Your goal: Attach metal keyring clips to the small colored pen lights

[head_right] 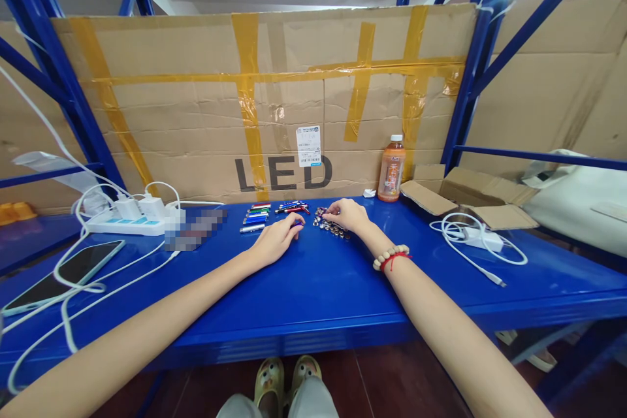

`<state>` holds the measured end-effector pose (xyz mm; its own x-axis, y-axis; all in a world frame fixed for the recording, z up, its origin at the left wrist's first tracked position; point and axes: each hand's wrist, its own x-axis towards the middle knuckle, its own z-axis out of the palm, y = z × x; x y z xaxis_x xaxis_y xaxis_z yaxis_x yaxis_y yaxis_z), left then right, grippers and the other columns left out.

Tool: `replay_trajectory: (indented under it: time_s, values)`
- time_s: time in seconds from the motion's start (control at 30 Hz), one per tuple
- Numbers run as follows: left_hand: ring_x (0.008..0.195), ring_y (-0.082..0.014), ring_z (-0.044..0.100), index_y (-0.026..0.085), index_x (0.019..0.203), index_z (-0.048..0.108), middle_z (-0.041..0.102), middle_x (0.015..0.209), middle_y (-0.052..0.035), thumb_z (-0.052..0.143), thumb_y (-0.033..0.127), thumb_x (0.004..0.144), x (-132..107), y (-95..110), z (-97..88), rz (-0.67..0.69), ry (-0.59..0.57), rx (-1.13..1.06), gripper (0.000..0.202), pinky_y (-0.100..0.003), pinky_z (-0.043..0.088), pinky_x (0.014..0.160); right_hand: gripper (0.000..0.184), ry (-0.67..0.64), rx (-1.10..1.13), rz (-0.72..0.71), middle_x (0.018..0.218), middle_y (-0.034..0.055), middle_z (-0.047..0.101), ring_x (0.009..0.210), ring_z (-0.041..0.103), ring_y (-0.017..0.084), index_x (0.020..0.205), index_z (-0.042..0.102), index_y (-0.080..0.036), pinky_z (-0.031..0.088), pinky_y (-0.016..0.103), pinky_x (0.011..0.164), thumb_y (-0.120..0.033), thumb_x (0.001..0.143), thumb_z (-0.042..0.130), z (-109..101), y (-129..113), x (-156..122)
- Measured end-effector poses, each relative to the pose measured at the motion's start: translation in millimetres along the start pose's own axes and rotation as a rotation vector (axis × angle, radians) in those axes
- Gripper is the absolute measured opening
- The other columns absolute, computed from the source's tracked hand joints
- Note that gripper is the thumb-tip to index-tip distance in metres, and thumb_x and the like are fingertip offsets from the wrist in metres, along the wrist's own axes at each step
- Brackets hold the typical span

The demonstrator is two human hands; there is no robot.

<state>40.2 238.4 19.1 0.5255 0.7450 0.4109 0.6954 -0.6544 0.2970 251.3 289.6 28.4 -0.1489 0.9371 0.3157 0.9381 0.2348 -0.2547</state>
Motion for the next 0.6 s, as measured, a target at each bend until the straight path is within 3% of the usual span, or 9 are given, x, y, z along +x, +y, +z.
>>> replay_trajectory:
  time_s: [0.23,0.6]
  values:
    - [0.075,-0.0152,0.055,0.023,0.103,0.042,0.058,0.074,0.0016,0.026,0.033,0.089,-0.1,1.5,-1.1,0.001,0.003,0.000,0.023,-0.025,0.039,0.066,0.022,0.001,-0.061,-0.081,0.088,-0.0034,0.062,0.075,0.054,0.010,0.090,0.064,-0.028,0.034,0.018,0.057,-0.038,0.074,0.051,5.0,1.2,2.2]
    - [0.074,-0.0151,0.056,0.023,0.104,0.042,0.058,0.074,0.0009,0.026,0.033,0.089,0.3,1.0,-0.8,-0.004,-0.004,-0.003,0.025,-0.025,0.040,0.068,0.032,-0.033,-0.128,-0.027,0.090,-0.0017,0.061,0.081,0.055,0.012,0.106,0.057,-0.030,0.038,0.019,0.062,-0.036,0.076,0.048,3.8,-0.4,-0.1]
